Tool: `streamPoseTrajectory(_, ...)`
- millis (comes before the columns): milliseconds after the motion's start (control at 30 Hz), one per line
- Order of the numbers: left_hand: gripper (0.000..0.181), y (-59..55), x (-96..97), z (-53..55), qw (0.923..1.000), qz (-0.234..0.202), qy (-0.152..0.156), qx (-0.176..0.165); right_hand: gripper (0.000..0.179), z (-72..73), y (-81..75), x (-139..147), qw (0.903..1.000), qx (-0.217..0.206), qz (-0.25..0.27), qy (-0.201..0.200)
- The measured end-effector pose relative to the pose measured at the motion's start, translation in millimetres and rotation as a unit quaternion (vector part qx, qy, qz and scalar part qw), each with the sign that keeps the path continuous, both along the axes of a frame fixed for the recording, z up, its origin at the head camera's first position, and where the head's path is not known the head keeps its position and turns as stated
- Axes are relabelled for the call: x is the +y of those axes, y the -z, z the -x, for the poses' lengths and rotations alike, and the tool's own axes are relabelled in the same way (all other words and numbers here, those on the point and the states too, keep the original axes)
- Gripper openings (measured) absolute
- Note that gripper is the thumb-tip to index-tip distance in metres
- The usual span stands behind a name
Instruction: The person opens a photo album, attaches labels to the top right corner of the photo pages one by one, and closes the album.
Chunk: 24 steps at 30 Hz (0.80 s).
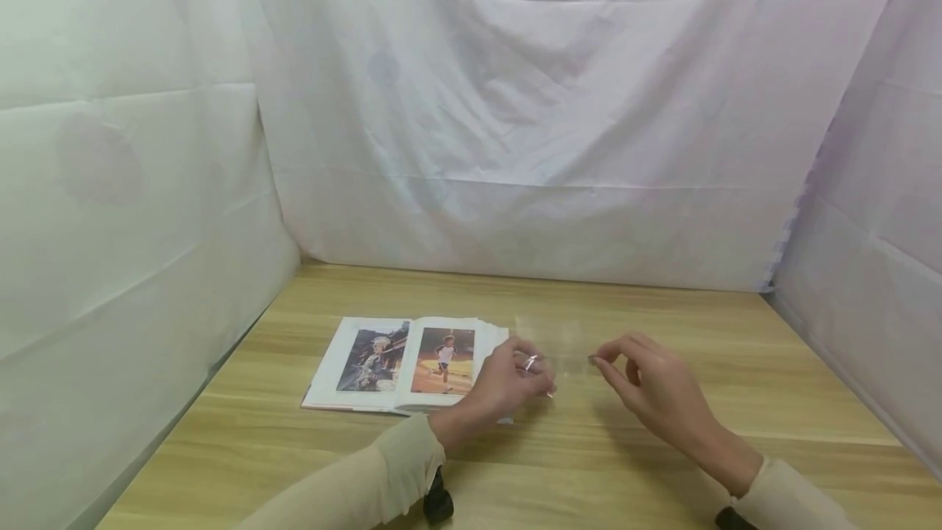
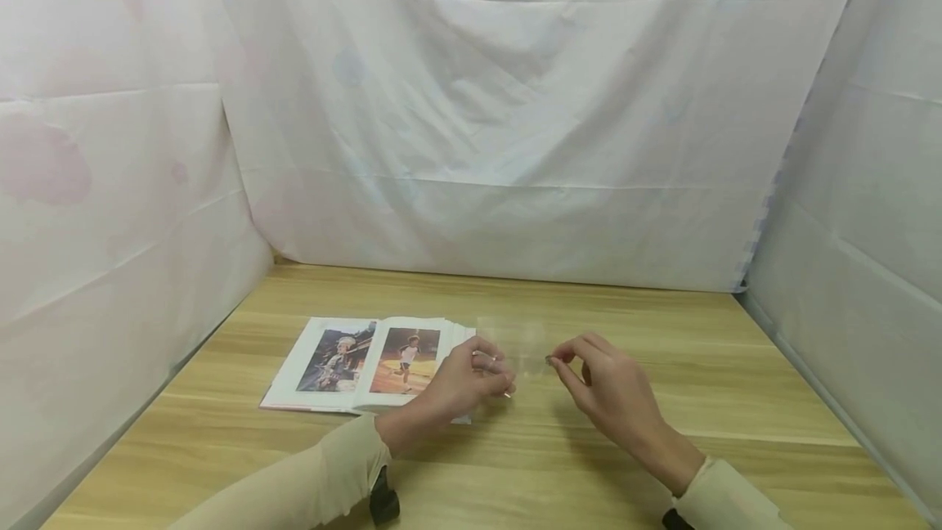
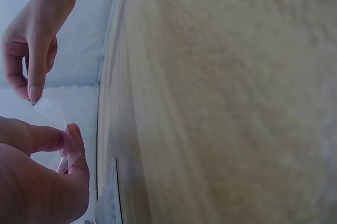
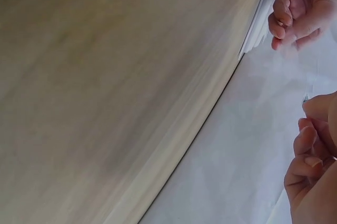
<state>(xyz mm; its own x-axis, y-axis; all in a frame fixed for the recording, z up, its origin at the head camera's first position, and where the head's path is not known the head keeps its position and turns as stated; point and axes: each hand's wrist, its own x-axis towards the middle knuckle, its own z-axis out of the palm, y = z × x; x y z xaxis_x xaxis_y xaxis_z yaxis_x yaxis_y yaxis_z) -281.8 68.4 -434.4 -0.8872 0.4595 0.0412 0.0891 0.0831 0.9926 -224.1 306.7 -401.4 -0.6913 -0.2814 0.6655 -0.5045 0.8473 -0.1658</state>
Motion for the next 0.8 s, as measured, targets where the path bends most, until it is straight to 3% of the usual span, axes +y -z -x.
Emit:
streamPoseTrajectory(133,0.038,0.9,-0.9,1.6,0.9996,0.016,-0.024,0.002,0.017,-1.8,-1.2,0.4,0.9997,-0.013,0.0,-0.019)
streamPoseTrajectory(233,0.039,0.4,-1.1,4.9,0.9984,-0.006,-0.042,-0.038,0.018,-3.5,-0.7,0.2,0.999,-0.01,0.0,-0.044)
streamPoseTrajectory(367,0.04,0.1,0.4,7.1,0.9935,-0.062,-0.039,-0.088,0.025,-4.5,1.7,-1.9,0.9949,0.014,-0.008,-0.1)
streamPoseTrajectory(467,0.04,0.5,2.2,6.8,0.992,-0.079,-0.032,-0.093,0.029,-4.9,3.0,-5.4,0.9915,0.027,-0.015,-0.126)
streamPoseTrajectory(600,0.041,-0.7,2.0,5.3,0.9909,-0.091,-0.021,-0.096,0.025,-5.8,5.7,-7.2,0.9943,0.026,-0.036,-0.097)
streamPoseTrajectory(800,0.045,-5.8,0.0,3.8,0.9824,-0.137,0.007,-0.127,0.019,-7.5,8.0,-3.9,0.9959,0.008,-0.079,-0.042)
